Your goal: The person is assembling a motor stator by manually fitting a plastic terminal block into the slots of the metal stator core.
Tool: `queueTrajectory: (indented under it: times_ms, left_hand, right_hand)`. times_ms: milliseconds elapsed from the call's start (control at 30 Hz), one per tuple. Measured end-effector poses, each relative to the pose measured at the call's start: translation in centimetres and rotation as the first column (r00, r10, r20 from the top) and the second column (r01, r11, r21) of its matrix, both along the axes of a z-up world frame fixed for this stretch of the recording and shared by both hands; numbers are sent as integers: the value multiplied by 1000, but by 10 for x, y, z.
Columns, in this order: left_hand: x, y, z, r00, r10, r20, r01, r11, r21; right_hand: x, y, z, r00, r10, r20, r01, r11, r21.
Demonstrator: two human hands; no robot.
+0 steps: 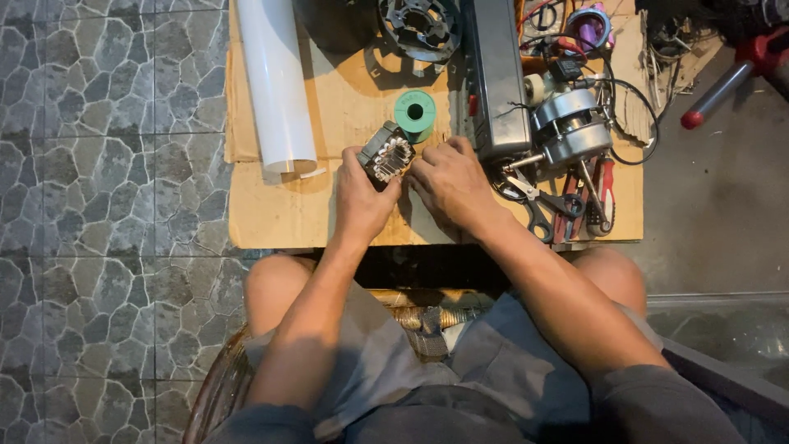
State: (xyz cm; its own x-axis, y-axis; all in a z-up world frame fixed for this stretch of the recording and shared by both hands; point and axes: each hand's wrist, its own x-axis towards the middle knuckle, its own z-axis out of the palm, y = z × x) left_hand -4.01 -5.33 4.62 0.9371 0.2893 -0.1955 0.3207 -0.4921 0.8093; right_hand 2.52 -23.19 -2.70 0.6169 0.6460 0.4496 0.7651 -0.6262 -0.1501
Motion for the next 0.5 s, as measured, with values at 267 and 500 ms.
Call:
queueTrajectory:
  times_ms: [267,500]
  left_hand:
    - [-3,-4,-5,996,32,80,-33,999,11]
    - [-2,-6,-12,992,25,120,-31,998,55]
  right_hand:
    - [-2,-12,11,998,-49,-44,43,992,-122]
    - [3,-5,11,985,-20,170,33,997,-72]
